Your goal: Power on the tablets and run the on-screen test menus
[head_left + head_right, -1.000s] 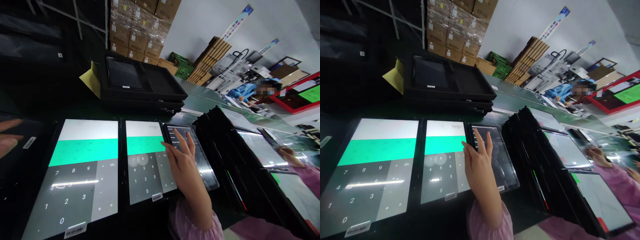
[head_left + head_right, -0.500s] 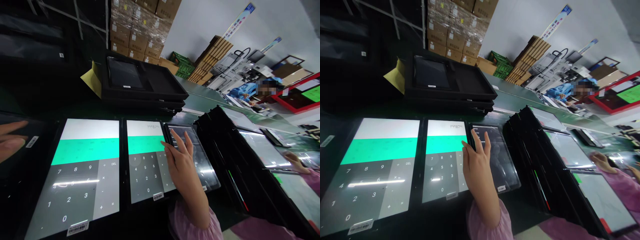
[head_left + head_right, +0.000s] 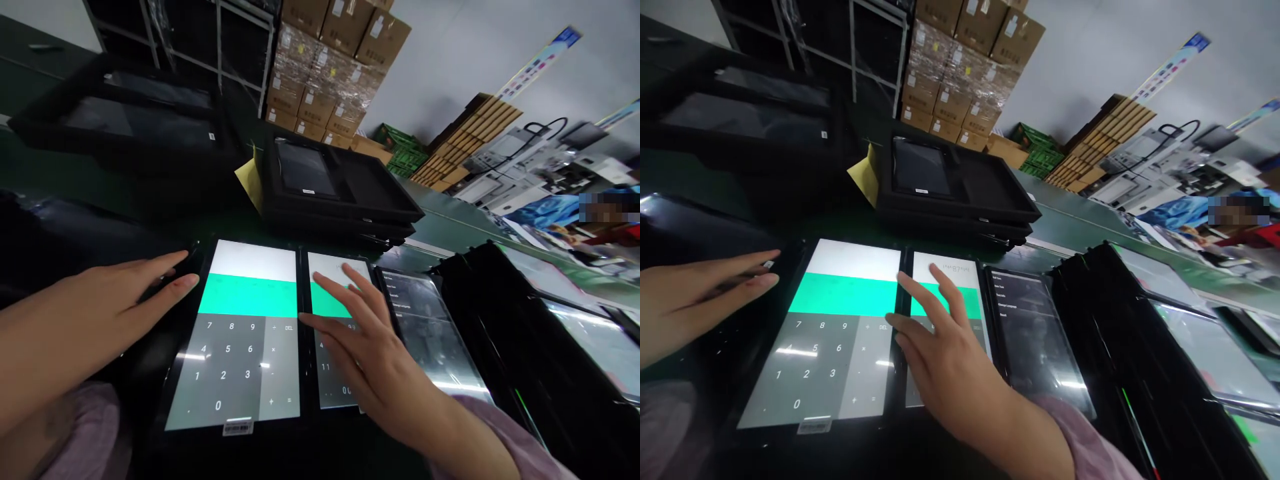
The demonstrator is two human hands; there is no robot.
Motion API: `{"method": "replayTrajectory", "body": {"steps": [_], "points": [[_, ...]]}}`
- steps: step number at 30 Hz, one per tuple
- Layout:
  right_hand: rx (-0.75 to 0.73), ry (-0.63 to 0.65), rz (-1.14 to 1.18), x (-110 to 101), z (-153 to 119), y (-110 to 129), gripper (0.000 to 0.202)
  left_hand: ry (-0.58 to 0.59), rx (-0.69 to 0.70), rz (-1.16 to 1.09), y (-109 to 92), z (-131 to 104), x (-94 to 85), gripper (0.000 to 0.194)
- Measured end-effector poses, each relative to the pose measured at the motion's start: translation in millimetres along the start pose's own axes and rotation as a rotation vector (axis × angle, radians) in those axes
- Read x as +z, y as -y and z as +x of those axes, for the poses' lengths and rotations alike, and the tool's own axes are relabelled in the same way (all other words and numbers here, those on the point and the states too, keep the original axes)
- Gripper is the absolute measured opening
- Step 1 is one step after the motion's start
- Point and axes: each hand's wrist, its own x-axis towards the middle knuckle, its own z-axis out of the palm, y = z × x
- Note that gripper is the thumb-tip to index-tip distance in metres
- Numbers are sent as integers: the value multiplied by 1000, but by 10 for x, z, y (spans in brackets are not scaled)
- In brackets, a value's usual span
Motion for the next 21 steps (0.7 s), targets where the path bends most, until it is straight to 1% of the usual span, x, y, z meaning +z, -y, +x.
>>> {"method": "replayTrajectory", "body": {"steps": [2, 3, 6, 9, 14, 17, 21], "points": [[-37, 49, -2, 96, 176, 4, 34, 89, -58, -13, -175, -26, -59, 99], [-37, 62, -7, 153, 243, -9, 35, 108, -97, -11, -251, -43, -92, 103], [-41, 101, -43, 297, 351, -56, 37, 117, -167, 8, -387, -93, -167, 111], [-36, 134, -47, 345, 343, -95, 36, 133, -180, 9, -383, -106, -184, 113], [23, 55, -15, 298, 258, -163, 32, 151, -185, 3, -279, -67, -144, 112], [19, 37, 15, 304, 262, -148, 34, 155, -182, 29, -305, -50, -133, 112], [-10, 129, 11, 352, 305, -98, 36, 191, -177, 123, -404, -54, -142, 111]]}}
